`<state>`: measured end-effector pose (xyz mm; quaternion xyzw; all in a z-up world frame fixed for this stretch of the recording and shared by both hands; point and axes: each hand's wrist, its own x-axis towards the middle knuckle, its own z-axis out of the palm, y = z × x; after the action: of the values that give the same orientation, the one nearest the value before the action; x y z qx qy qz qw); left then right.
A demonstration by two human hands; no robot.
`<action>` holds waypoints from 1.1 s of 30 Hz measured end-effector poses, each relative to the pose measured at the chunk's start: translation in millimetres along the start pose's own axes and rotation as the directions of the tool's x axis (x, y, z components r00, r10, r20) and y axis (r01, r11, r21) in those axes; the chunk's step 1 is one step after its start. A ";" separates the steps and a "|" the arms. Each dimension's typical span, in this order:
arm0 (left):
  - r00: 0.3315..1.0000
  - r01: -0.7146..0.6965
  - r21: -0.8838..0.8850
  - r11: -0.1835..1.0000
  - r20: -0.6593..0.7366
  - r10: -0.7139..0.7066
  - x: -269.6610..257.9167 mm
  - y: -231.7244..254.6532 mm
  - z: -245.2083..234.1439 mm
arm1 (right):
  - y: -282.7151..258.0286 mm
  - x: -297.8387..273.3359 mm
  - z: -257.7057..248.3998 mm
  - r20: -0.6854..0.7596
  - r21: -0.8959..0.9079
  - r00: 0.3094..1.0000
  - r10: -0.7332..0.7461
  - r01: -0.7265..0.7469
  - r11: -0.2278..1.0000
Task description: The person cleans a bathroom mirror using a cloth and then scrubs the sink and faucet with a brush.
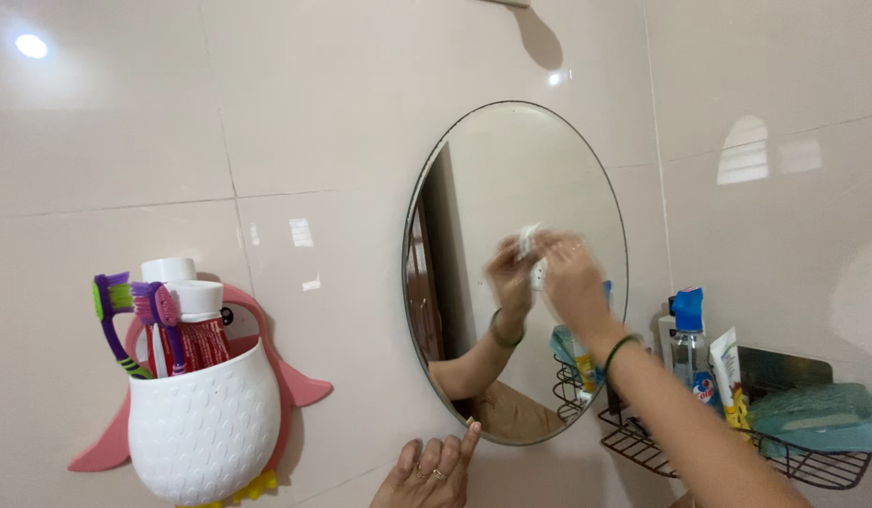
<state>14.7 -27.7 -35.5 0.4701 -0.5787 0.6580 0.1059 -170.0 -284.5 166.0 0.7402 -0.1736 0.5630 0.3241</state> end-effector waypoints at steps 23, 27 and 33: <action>0.991 0.002 0.004 1.000 0.134 -0.002 1.1 3.2 -12.6 | -145.3 -70.9 -73.1 -0.008 0.433 0.970 -0.242 0.221 0.874; 0.981 0.026 -0.022 0.999 0.191 -0.021 4.9 6.3 -13.9 | -89.6 -92.8 -35.0 0.039 0.339 0.998 -0.049 0.033 0.940; 0.989 0.036 -0.003 0.999 0.143 -0.035 13.7 -2.2 -27.4 | 21.6 -75.3 -2.3 0.007 0.180 0.909 0.416 -0.410 0.894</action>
<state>-4.8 -9.0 -20.7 0.5261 -0.5780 0.6190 0.0772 -208.2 -306.9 101.3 0.7034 -0.2708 0.6437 0.1325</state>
